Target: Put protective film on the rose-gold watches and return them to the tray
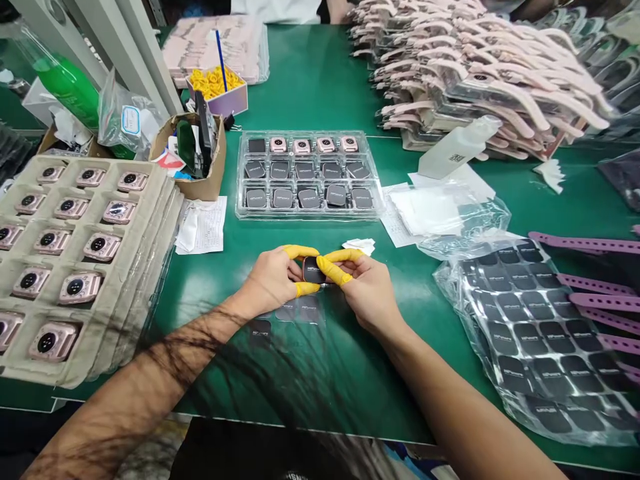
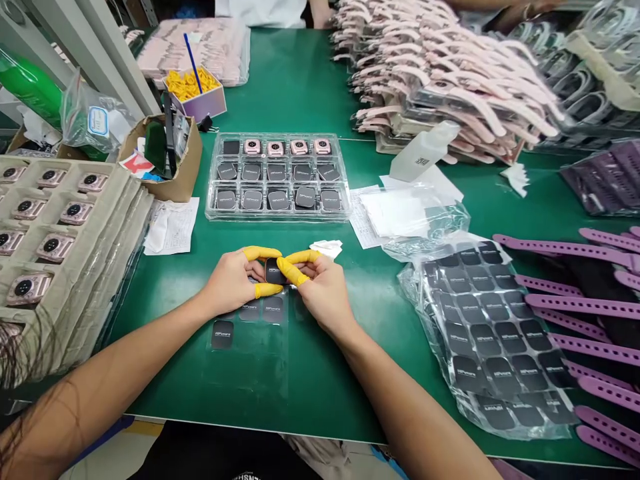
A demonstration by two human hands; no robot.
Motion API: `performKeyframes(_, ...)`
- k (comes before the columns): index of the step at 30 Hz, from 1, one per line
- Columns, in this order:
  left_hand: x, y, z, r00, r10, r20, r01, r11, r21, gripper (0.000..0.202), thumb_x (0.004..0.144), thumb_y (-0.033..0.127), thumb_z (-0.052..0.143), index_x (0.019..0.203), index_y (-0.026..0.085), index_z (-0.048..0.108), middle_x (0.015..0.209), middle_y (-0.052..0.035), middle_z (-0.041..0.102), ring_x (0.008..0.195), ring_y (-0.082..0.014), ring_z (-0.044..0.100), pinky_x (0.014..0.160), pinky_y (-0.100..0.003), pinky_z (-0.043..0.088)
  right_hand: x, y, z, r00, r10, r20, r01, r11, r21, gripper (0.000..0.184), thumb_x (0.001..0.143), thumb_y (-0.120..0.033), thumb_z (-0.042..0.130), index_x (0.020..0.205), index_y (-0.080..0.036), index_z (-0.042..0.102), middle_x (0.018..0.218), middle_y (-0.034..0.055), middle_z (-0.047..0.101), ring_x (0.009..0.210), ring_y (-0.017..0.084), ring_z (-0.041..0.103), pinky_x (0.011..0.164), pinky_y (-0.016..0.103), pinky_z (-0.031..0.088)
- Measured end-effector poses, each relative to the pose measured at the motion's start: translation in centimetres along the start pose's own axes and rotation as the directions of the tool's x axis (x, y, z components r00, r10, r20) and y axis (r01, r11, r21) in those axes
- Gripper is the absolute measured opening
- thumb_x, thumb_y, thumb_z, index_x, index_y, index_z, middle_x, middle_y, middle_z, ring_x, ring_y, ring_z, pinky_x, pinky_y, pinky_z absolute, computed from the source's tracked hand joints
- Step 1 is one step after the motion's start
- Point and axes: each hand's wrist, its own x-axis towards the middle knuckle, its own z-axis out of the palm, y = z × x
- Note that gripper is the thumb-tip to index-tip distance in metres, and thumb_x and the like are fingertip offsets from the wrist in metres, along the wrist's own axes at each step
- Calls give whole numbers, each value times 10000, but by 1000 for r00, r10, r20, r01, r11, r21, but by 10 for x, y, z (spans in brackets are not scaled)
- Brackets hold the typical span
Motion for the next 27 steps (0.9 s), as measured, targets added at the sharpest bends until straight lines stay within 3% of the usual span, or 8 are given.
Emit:
performKeyframes(15,-1,2,2,999,25,-40,-24,1000,5,502,622,162,837,1113,184,735,736,0,697,660,-158,675,654,-263,542,-2,3,1,999,-30,21,32,996,-83,394,627,-468,877,825,-188,683,767,15,710,726,157,669,694,288,553)
performKeyframes(18,-1,2,2,999,8,-41,-8,1000,8,494,626,173,843,1107,172,731,743,-6,701,658,-156,675,666,-268,547,-2,5,1,997,-56,-56,48,990,-131,472,642,-489,860,940,-206,625,841,-9,661,669,131,653,628,276,547)
performKeyframes(20,0,1,2,999,-27,-34,26,999,-37,515,626,169,845,1125,164,715,745,-11,711,687,-159,684,696,-273,553,0,5,0,980,-103,-168,79,986,-144,466,736,-536,776,1018,-229,569,906,-22,614,621,114,639,583,281,549)
performKeyframes(22,2,0,1,997,-69,-23,64,981,-181,571,606,154,859,1150,153,689,781,-23,726,736,-157,690,742,-278,561,2,6,-2,952,-209,-224,162,964,-211,377,862,-551,631,1043,-231,551,909,-14,597,606,114,626,575,297,547)
performKeyframes(24,2,-1,-2,995,-92,-33,70,911,-406,614,579,171,884,1152,143,662,896,-49,742,806,-152,693,786,-281,567,2,6,-2,926,-368,-89,308,869,-387,316,922,-511,559,1053,-224,587,875,7,613,649,137,617,611,315,535)
performKeyframes(25,3,0,-5,994,-91,-53,52,861,-506,623,580,197,892,1151,143,649,974,-64,740,843,-151,692,800,-282,568,2,6,-1,898,-436,54,405,773,-488,300,926,-490,566,1058,-226,614,870,21,626,688,154,612,634,324,524)
performKeyframes(27,5,3,-15,991,-63,-116,-18,807,-590,625,614,254,888,1172,154,625,1119,-83,709,909,-156,683,818,-290,566,2,8,1,799,-488,351,587,508,-631,264,922,-453,599,1066,-242,666,885,44,646,761,183,594,675,335,492)
